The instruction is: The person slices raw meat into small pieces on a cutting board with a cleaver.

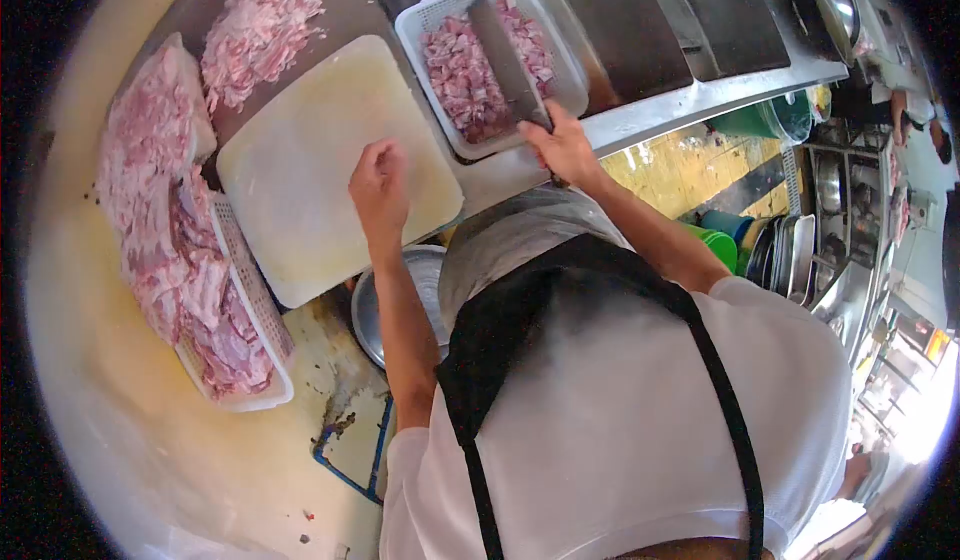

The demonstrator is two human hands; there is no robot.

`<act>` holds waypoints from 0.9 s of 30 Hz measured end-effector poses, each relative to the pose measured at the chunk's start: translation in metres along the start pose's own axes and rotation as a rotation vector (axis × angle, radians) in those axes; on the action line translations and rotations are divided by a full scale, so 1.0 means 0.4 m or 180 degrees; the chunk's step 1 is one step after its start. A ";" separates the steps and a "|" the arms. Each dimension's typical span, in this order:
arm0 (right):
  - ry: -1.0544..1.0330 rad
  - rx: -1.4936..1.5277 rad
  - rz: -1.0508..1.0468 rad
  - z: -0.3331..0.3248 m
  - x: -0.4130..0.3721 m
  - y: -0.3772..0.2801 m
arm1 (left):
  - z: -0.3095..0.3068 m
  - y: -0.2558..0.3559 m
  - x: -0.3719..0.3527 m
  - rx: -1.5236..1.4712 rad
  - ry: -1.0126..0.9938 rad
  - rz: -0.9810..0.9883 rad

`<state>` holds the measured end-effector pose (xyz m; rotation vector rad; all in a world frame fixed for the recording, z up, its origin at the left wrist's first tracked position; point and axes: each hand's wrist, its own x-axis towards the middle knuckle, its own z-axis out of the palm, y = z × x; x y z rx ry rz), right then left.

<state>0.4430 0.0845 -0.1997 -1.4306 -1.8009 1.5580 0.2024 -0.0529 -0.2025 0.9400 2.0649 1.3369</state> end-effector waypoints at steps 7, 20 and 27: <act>0.0900 0.0477 0.0139 -0.228 0.049 0.181 | 0.351 0.060 0.179 -0.0046 -0.1156 0.0319; 0.0555 0.0728 0.0884 -0.377 0.086 0.204 | 0.993 -0.288 0.475 0.2707 -0.2052 0.1370; 0.0282 0.1036 0.0872 -0.398 0.091 0.211 | 1.075 -0.274 0.531 0.3405 -0.2040 0.1437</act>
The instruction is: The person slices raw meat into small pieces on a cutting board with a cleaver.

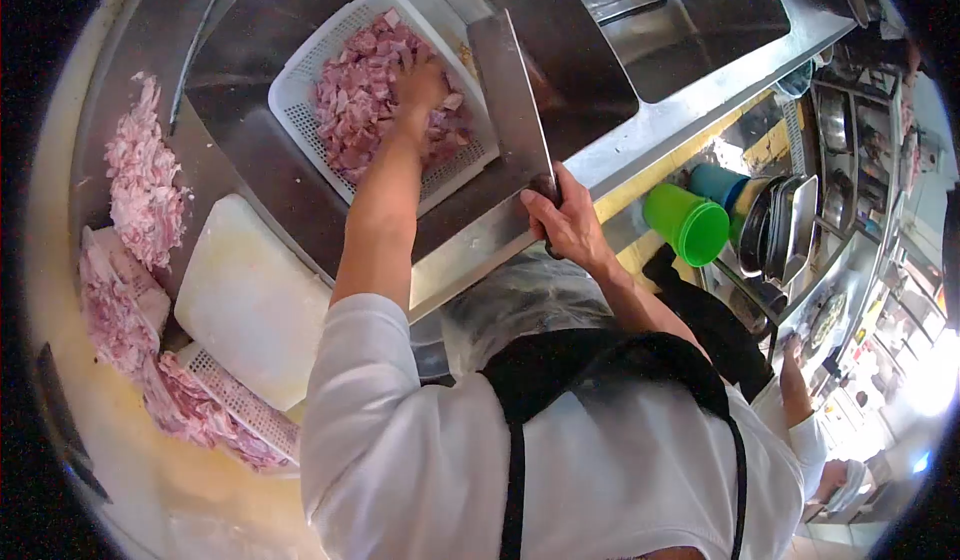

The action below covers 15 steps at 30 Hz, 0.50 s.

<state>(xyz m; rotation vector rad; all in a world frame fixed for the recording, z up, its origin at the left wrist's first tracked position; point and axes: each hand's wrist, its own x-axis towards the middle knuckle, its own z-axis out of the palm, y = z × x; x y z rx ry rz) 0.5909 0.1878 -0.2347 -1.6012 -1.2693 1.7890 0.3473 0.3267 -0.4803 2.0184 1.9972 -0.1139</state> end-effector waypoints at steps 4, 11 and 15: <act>-0.0125 0.0147 -0.0028 -0.011 0.010 -0.005 | -0.009 -0.062 0.025 -0.0922 0.0536 -0.0256; -0.0074 0.0243 0.0099 -0.005 0.011 -0.019 | -0.237 -0.097 -0.125 -0.5772 0.1505 -0.1727; -0.0087 -0.0164 -0.0166 0.003 0.010 -0.011 | -0.375 -0.137 -0.295 -0.6099 0.1797 -0.1474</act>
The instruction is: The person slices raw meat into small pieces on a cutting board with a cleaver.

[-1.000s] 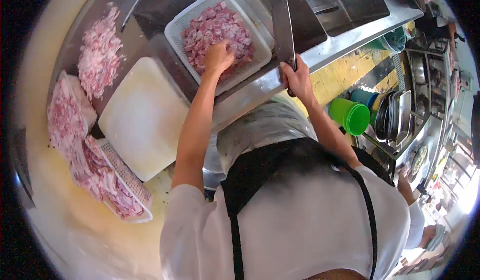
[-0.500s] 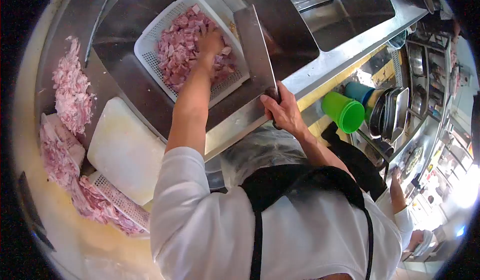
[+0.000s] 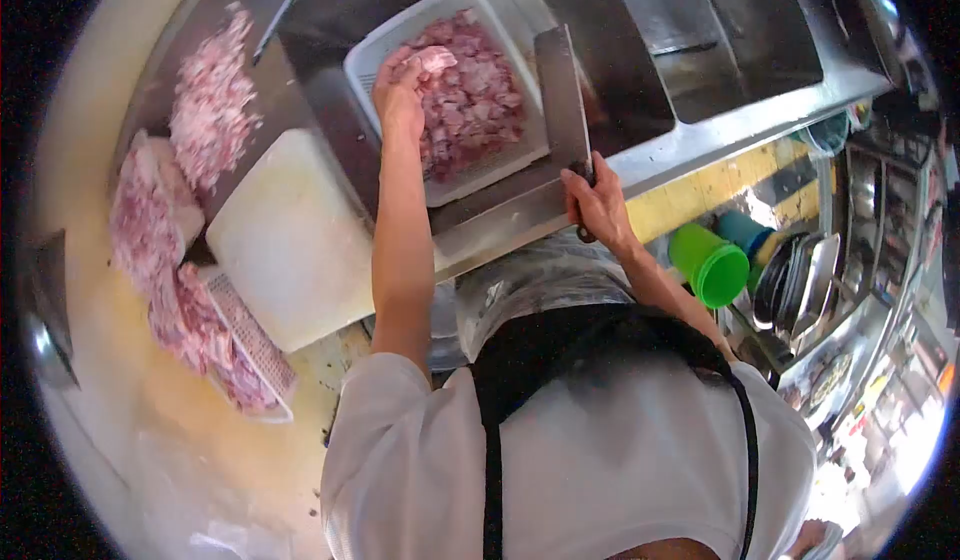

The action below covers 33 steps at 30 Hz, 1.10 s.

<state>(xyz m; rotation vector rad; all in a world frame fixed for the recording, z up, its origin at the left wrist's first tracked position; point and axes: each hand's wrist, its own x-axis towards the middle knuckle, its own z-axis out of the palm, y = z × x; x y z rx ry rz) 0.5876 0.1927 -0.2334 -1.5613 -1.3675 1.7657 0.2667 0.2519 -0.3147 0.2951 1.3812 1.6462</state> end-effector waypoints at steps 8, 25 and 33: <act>-0.1059 -0.0434 -0.0313 0.123 -0.018 -0.057 | -0.283 0.302 -0.325 0.0156 0.0624 0.0615; -0.2657 -0.2064 -0.1693 0.576 -0.144 -0.135 | -0.667 0.272 -0.548 0.4061 0.1590 0.1384; -0.2714 -0.2438 -0.2000 0.830 -0.071 -0.107 | -0.643 0.285 -0.530 0.4560 0.1301 0.1237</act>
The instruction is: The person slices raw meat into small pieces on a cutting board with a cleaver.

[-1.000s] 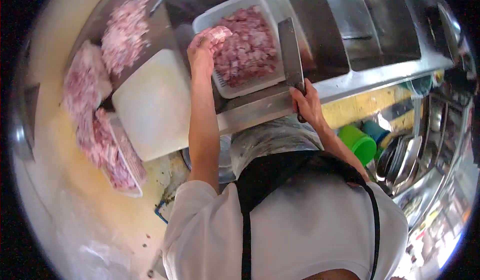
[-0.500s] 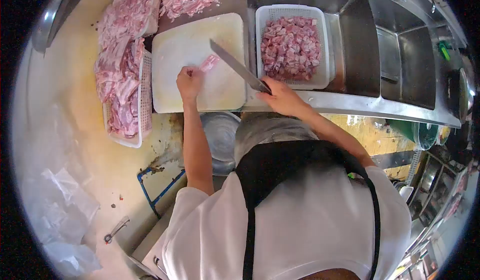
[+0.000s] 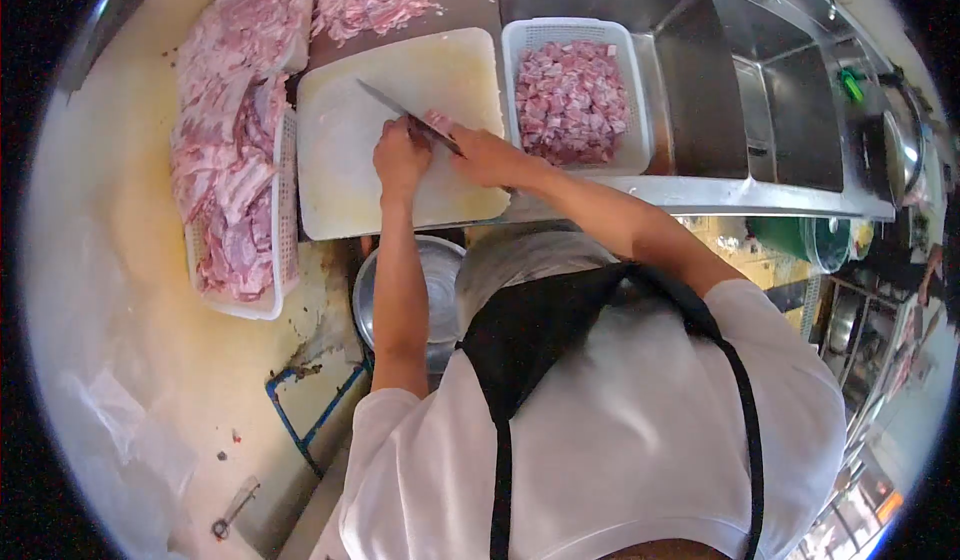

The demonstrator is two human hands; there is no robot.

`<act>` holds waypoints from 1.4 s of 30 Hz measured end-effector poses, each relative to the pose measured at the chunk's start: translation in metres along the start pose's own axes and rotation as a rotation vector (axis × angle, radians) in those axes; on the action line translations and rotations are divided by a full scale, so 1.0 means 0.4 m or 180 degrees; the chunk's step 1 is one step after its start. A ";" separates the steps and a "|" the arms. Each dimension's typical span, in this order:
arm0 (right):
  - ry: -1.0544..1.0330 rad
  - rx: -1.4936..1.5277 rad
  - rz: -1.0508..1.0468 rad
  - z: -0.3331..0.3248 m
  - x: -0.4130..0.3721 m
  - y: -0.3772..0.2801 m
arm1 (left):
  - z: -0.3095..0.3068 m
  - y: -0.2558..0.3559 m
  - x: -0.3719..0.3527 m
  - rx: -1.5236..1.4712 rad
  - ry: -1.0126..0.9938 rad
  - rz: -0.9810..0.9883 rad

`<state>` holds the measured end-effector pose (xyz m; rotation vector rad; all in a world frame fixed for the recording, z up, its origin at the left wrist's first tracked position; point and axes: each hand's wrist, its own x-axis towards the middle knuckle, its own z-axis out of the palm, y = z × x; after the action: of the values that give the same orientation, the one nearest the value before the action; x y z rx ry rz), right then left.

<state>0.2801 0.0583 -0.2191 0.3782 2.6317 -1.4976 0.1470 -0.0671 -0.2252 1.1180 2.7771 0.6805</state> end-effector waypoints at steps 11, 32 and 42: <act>0.1032 -0.0048 0.1164 -0.118 -0.184 0.063 | -0.068 0.007 -0.063 -0.1043 -0.0461 -0.0132; 0.0751 0.0297 0.0908 0.005 -0.143 -0.020 | -0.432 -0.286 -0.022 -0.1073 0.1975 -0.0842; 0.1032 -0.0051 0.0448 0.027 -0.102 0.035 | -0.617 -0.779 -0.182 0.0818 0.1465 -0.2052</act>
<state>0.3225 0.0488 -0.2282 0.8523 2.7780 -1.4784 -0.0554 -0.4071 -0.1433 0.0163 3.3883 0.5549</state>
